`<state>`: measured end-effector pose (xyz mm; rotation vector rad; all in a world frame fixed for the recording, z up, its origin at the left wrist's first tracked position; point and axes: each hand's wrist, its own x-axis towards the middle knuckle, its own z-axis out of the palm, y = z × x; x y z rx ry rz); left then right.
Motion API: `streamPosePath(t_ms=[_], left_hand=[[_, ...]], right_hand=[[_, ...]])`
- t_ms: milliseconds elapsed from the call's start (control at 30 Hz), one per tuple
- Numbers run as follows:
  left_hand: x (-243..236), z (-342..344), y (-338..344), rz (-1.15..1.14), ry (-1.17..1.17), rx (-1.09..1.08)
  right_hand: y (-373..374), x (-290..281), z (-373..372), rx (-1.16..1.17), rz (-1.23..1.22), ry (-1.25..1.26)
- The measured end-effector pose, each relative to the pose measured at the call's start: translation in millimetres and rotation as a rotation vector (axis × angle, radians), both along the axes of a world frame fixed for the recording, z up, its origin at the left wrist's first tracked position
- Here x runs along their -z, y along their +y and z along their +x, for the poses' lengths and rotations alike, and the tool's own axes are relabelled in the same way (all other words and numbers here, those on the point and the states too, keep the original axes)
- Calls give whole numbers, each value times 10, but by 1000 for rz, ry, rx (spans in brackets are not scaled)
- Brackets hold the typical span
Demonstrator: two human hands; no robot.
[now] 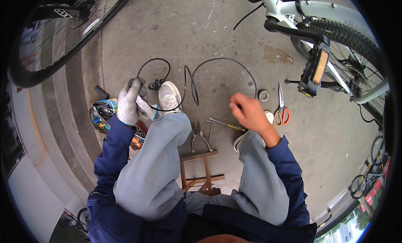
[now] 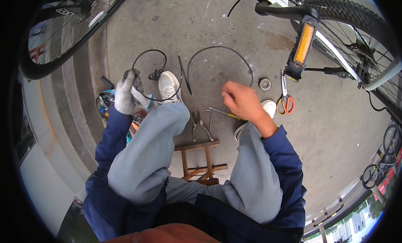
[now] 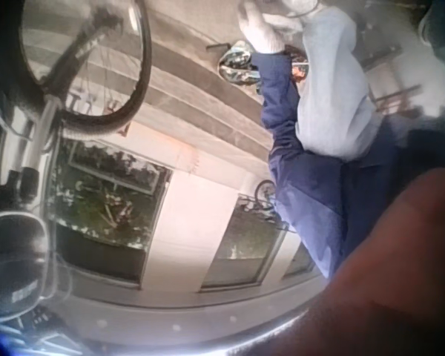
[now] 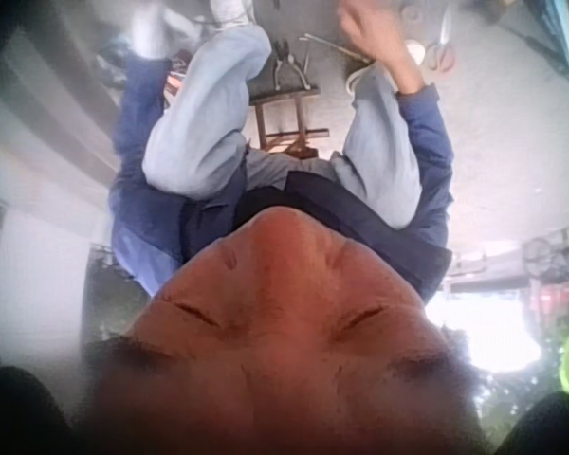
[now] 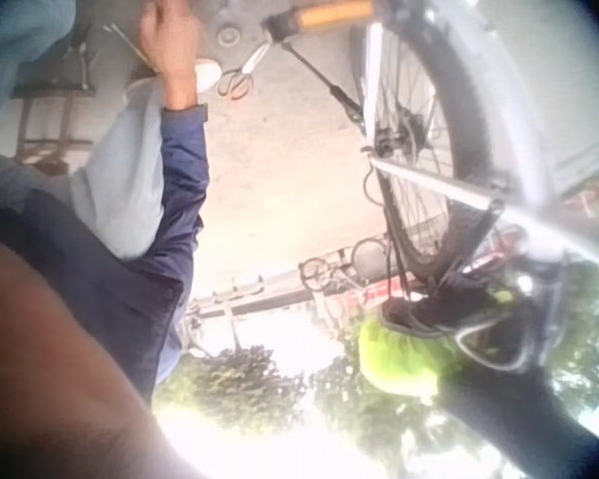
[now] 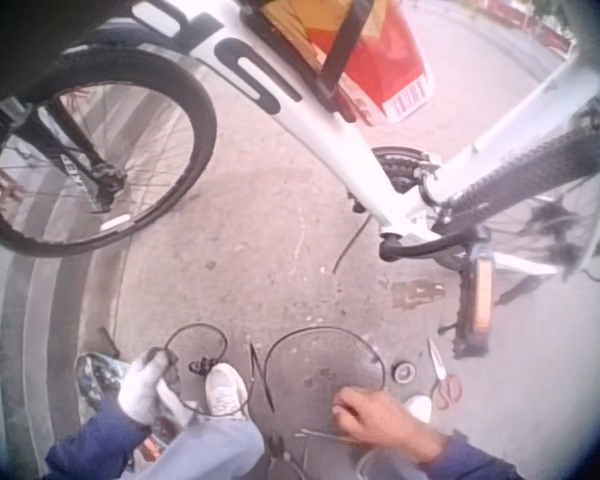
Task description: The person works on a bicycle's brake system, handling brake cables and applying electrical tape to the cable ends. They use pliers and a screwdriver to adjust components near the rear wheel and frame.
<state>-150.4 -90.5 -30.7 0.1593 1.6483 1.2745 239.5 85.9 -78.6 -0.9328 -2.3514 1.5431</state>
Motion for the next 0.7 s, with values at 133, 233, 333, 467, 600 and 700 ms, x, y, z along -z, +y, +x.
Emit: streamPosePath(t_ms=[133,233,333,467,600,700], left_hand=[[-250,196,158,92,-94,-39],[-403,333,274,144,-154,-50],[-503,468,341,161,-166,-37],[-550,524,388,166,-124,4],[-545,471,379,128,-57,-6],[-524,431,354,79,12,13]], right_hand=[[-106,-142,-250,-155,120,46],[-117,-169,-324,-224,221,83],[-126,-152,-343,-217,246,78],[-84,-100,-300,-170,126,110],[5,-88,-75,-55,-149,157],[58,-60,97,188,-480,242]])
